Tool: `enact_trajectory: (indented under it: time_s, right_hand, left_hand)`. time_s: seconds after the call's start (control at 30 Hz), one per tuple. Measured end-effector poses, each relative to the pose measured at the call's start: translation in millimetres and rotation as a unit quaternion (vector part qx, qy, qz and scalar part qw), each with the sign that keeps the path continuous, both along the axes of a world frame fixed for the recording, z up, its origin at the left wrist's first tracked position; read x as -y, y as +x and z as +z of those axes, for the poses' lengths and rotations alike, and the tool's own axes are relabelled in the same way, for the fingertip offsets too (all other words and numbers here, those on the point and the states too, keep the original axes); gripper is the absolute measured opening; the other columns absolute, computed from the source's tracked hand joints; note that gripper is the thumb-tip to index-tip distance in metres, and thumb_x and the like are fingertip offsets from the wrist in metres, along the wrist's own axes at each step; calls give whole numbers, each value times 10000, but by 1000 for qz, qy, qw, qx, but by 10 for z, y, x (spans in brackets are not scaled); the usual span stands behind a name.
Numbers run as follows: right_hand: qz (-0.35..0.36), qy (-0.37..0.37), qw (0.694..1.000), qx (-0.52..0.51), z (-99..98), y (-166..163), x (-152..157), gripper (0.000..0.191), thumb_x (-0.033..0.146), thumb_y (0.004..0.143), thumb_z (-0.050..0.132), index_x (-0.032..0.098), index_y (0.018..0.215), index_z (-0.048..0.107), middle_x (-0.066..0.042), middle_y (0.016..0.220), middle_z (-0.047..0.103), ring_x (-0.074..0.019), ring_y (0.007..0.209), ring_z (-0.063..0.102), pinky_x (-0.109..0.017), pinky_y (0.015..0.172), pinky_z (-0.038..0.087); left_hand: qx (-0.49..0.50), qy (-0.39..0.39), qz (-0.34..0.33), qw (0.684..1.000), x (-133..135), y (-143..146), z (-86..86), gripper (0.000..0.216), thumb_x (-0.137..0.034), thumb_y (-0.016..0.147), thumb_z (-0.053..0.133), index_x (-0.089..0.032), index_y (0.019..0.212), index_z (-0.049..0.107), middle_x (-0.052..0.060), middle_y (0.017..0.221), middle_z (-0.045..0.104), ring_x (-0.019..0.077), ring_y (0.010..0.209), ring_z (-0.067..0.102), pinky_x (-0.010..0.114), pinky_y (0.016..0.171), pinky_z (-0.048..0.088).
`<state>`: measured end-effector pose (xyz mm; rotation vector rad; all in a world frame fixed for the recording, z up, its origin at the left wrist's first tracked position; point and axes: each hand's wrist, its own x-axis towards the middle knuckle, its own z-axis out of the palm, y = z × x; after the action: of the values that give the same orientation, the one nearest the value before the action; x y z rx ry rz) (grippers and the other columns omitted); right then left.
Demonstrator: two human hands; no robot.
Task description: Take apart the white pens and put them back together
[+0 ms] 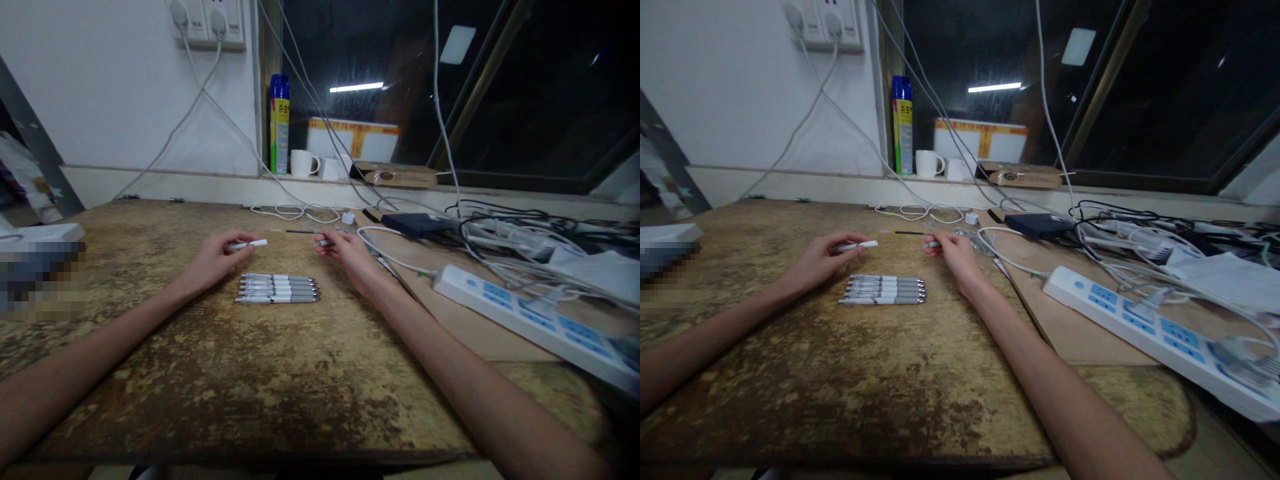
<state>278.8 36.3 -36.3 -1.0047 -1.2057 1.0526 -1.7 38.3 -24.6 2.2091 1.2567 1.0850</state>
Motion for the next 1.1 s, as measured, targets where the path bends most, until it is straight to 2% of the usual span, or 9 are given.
enact_trajectory:
  time_s: [0.2,0.5,0.7,0.9,1.1]
  right_hand:
    - [2,0,1000,14,12,-8,29,307,398,904,595,150,784,730,-94,869,765,-148,687,672,-250,679,529]
    - [0,3,1000,7,15,-4,26,310,413,894,611,164,748,725,-95,869,765,-157,671,670,-277,688,540]
    - [-1,6,1000,26,-1,-5,19,331,456,881,618,164,766,723,-102,893,768,-161,692,674,-265,681,545]
    - [9,3,1000,14,4,-11,16,269,407,861,633,157,818,722,-92,929,761,-145,724,670,-250,714,540]
    - [-14,58,994,89,-34,11,-45,212,380,818,661,175,821,714,-56,847,747,-170,761,678,-297,782,538]
  left_hand:
    - [-7,-12,-10,1000,30,4,29,441,-531,894,600,-208,1169,722,91,1175,733,265,982,682,396,901,506]
    - [6,-10,-11,1000,33,7,24,469,-562,875,611,-202,1152,731,99,1173,735,279,1008,675,399,914,504]
    - [-4,-5,-12,1000,43,4,31,450,-550,888,598,-212,1154,728,90,1170,733,274,1002,673,396,908,504]
    - [-7,-10,-11,1000,44,5,36,440,-528,893,596,-203,1160,727,93,1154,738,266,957,678,392,871,511]
    - [-2,-16,-10,1000,54,10,47,435,-527,896,595,-204,1157,725,93,1170,733,268,996,675,392,899,506]
